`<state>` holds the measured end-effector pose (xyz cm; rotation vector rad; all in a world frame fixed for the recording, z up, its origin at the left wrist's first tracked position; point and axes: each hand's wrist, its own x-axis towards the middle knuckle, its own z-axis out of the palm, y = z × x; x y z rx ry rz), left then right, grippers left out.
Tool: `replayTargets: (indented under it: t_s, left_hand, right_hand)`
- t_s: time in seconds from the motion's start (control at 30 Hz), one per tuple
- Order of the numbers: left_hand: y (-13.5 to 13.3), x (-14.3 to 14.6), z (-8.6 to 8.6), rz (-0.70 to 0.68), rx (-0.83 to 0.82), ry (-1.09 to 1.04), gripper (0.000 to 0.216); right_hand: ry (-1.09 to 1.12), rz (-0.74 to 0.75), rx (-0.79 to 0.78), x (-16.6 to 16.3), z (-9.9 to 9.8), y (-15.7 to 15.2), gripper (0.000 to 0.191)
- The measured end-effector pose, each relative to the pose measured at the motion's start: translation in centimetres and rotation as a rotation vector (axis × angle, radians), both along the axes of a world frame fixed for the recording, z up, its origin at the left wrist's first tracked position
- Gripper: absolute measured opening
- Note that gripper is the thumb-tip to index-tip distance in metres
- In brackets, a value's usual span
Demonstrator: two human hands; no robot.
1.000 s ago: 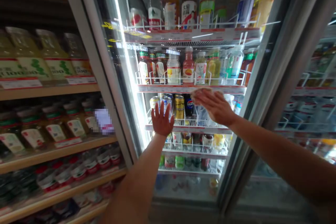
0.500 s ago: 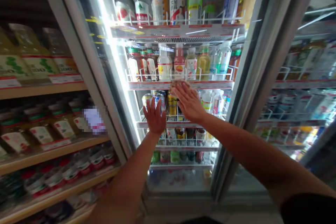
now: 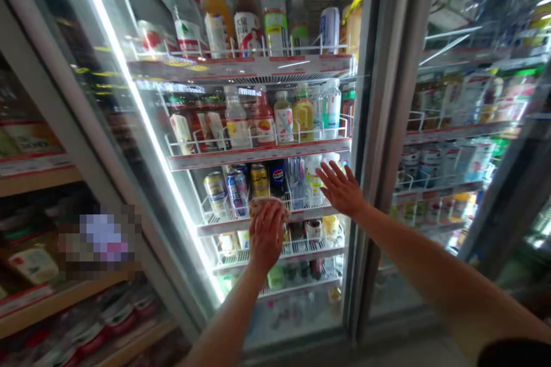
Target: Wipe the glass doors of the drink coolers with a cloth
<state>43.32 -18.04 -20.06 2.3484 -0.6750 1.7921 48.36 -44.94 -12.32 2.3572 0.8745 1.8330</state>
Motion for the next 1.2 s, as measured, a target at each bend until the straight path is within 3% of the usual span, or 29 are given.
replayTargets:
  t_s: [0.07,0.2,0.27,0.33,0.43,0.5,0.57,0.67,0.73,0.8,0.9,0.97,1.03,1.13,1.2]
  left_hand:
    - [1.1,0.5,1.5,0.016,-0.025,-0.050,0.056]
    - [3.3,2.2,10.1,0.063,-0.281,-0.158,0.060]
    - [3.6,2.8,13.0,0.041,-0.327,-0.125,0.062]
    - [3.1,3.0,13.2,0.029,-0.303,-0.085,0.067]
    - [1.7,2.8,10.2,0.020,-0.208,-0.014,0.072]
    - [1.0,2.6,9.4,0.023,-0.160,0.009,0.069]
    - [1.0,2.7,11.1,0.048,-0.148,0.009,0.067]
    - [1.7,3.0,16.1,0.063,-0.163,-0.005,0.069]
    - [1.6,3.1,17.9,0.036,-0.186,-0.020,0.070]
    - [0.7,3.0,16.8,0.019,-0.212,-0.023,0.068]
    - [-1.2,2.6,12.5,-0.015,-0.198,0.081,0.061]
    - [-1.2,2.4,11.1,-0.034,-0.142,0.167,0.058]
    - [0.1,2.3,12.3,0.005,-0.091,0.145,0.061]
    - [3.1,2.5,16.4,0.146,-0.115,-0.020,0.064]
    - [4.1,2.6,17.3,0.185,-0.170,-0.086,0.067]
  right_hand:
    - [-0.038,-0.028,0.031,0.7,-1.7,-0.2,0.073]
    - [-0.083,-0.073,0.051,1.2,-2.6,0.4,0.069]
    - [-0.077,-0.086,0.045,1.3,-2.5,0.5,0.069]
    - [-0.070,-0.089,0.044,1.3,-2.4,0.4,0.069]
    - [-0.053,-0.078,0.056,1.4,-2.6,0.2,0.070]
    - [-0.034,-0.075,0.062,1.5,-2.6,0.2,0.070]
    - [-0.017,-0.074,0.061,1.5,-2.7,0.1,0.071]
    - [0.002,-0.056,0.067,1.4,-2.6,0.0,0.073]
    - [0.031,-0.042,0.067,1.4,-2.6,0.0,0.074]
    - [0.084,-0.033,0.068,1.3,-2.6,-0.1,0.075]
    - [0.173,-0.025,0.080,1.3,-2.6,-0.1,0.077]
    - [0.200,-0.023,0.082,1.3,-2.6,-0.2,0.077]
    - [0.192,-0.020,0.075,1.3,-2.6,-0.2,0.077]
    - [0.136,-0.020,0.066,1.3,-2.5,-0.2,0.076]
    - [0.109,-0.023,0.068,1.3,-2.5,-0.2,0.075]
